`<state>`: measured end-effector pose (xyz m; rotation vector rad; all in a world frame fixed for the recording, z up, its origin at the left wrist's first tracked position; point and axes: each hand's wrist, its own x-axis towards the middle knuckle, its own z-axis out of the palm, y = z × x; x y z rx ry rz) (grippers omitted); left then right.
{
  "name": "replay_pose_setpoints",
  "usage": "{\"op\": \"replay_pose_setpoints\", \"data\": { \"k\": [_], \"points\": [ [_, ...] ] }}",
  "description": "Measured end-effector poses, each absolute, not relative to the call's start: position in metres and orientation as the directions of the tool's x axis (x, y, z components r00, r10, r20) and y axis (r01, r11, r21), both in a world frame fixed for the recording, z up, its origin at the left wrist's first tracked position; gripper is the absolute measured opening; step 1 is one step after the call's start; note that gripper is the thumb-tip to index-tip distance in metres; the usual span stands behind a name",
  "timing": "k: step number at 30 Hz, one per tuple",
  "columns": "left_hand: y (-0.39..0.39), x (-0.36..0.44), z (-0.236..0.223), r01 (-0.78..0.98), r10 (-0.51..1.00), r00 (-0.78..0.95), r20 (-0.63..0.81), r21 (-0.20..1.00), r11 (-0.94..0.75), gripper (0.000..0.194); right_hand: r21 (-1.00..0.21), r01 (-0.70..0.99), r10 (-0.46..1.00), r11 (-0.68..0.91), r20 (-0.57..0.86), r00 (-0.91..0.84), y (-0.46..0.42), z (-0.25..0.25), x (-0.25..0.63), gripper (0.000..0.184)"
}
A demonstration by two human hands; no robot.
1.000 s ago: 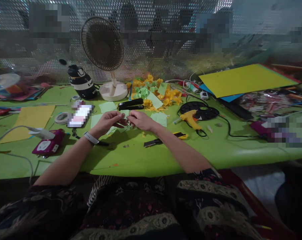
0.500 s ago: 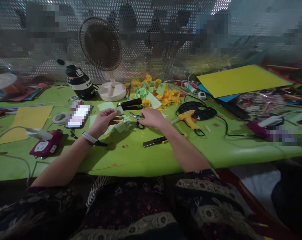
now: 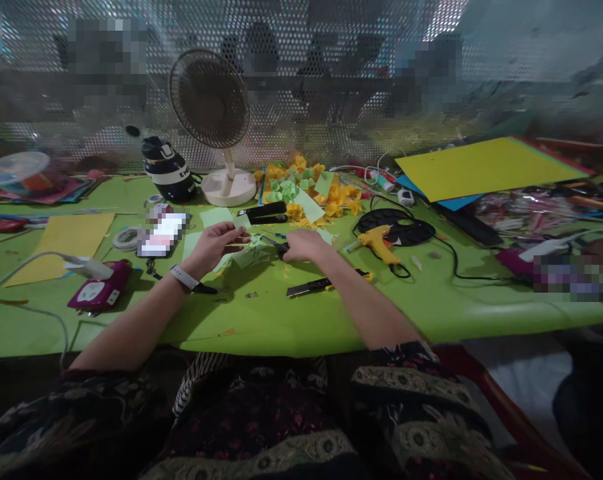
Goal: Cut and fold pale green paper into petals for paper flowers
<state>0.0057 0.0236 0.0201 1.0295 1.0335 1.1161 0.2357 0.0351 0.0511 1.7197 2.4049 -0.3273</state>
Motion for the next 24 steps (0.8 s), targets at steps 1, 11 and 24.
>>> {"op": "replay_pose_setpoints", "data": {
  "k": [1,11,24],
  "points": [
    [0.024,0.005,0.020,-0.191,0.985,0.128,-0.111,0.972,0.135,0.025,-0.106,0.945,0.909,0.309,-0.258,-0.326,0.036,0.051,0.237,0.020],
    [0.024,0.005,0.018,-0.299,0.988,0.134,-0.074,0.948,0.111,0.026,-0.873,0.478,0.941,-0.095,-0.235,-0.242,0.040,0.058,0.242,0.025],
    [0.020,0.008,0.026,-0.291,0.992,0.127,-0.025,0.955,0.061,0.030,-0.924,0.378,0.898,-0.046,-0.204,-0.389,0.030,0.048,0.225,0.045]
  ]
}}
